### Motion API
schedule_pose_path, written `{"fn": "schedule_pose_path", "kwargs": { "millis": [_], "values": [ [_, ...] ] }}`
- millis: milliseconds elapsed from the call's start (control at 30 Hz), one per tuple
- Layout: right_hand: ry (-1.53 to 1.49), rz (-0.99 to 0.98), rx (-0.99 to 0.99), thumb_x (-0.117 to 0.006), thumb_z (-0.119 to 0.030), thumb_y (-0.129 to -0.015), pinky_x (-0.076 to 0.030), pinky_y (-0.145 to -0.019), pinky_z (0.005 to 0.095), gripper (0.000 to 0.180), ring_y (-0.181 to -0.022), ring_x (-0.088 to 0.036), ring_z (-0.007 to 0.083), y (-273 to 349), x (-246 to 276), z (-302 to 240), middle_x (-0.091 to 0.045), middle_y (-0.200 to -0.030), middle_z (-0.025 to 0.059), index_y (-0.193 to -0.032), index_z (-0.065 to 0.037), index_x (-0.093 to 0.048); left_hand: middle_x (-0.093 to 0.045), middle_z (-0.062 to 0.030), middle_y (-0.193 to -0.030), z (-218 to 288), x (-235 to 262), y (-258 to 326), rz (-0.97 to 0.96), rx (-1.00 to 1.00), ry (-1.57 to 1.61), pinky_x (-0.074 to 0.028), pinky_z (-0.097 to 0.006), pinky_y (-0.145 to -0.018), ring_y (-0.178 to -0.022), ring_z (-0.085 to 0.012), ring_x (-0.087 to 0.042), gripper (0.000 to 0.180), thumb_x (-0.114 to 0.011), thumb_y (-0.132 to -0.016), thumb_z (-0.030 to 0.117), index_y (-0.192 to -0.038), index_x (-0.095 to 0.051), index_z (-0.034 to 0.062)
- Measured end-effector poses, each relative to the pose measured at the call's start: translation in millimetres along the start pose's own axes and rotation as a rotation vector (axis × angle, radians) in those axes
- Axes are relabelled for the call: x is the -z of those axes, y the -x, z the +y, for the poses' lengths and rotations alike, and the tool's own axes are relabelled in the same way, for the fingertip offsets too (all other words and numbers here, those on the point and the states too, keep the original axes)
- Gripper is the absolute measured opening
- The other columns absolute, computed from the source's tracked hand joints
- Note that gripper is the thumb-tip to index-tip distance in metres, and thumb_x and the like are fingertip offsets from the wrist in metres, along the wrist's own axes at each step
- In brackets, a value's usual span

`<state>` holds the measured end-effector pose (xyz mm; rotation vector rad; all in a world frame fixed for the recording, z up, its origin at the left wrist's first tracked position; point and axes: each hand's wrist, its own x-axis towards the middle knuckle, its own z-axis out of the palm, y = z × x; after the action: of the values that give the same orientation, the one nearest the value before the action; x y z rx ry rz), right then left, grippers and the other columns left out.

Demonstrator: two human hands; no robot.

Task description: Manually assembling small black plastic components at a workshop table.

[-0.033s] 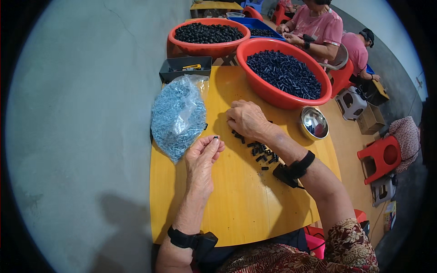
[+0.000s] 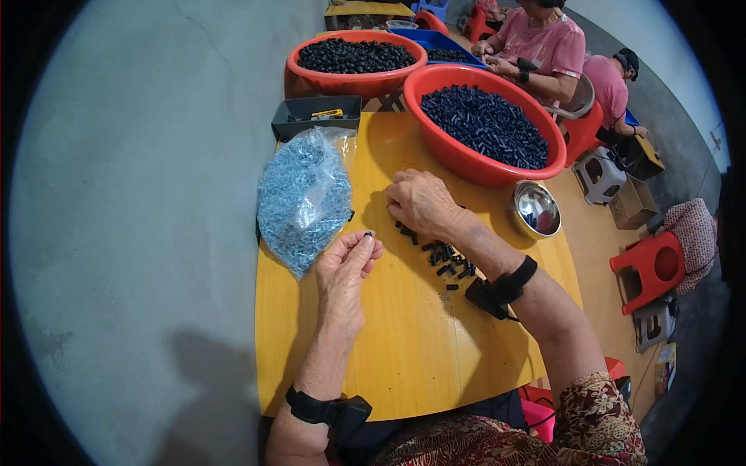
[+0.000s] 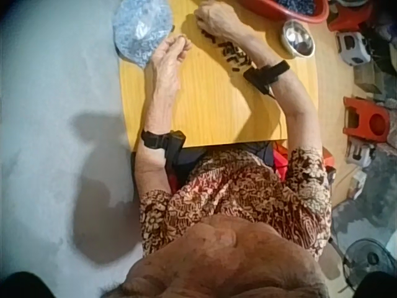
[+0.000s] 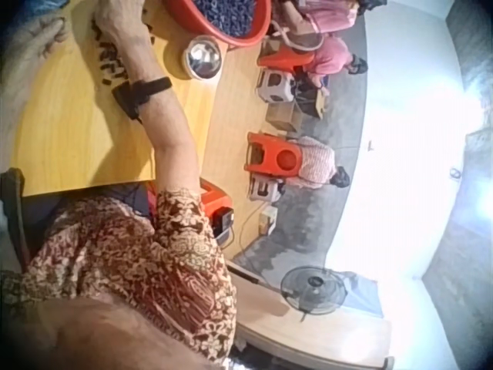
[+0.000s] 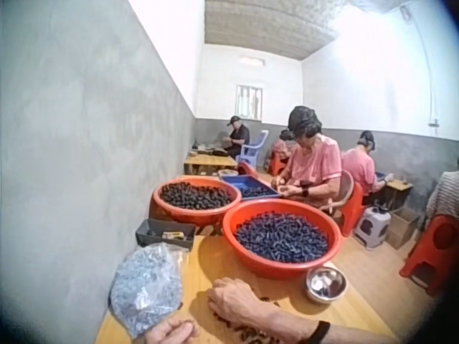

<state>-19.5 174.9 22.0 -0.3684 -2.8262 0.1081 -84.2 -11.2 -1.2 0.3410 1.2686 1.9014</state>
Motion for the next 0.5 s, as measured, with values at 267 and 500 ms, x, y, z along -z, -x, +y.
{"fn": "schedule_pose_path", "kwargs": {
  "millis": [267,500],
  "values": [
    [-0.076,0.139,0.104,-0.063,-0.012,-0.076,-0.047,-0.072,0.0424,0.007,-0.083,-0.060,0.0312,7.2,16.5,-18.0,-0.062,-0.083,0.0125,-0.078,-0.005,-0.062,-0.066,-0.0008,-0.090,0.9,-1.6,0.7,0.055,-0.010,0.053,-0.046,-0.020,-0.073,-0.082,-0.0074,-0.061,0.011,-0.066,-0.092,0.015,-0.100,-0.065,0.0062],
    [-0.441,0.229,0.229,-0.068,-0.006,-0.075,-0.047,-0.070,0.0420,0.016,-0.080,-0.060,0.0320,48.5,16.1,-42.8,-0.059,-0.079,0.0114,-0.085,-0.005,-0.056,-0.065,-0.0008,-0.090,-8.7,-7.6,0.6,0.030,-0.021,0.085,-0.047,-0.020,-0.073,-0.082,-0.0082,-0.061,0.012,-0.065,-0.092,0.012,-0.101,-0.064,0.0048]
  ]
}}
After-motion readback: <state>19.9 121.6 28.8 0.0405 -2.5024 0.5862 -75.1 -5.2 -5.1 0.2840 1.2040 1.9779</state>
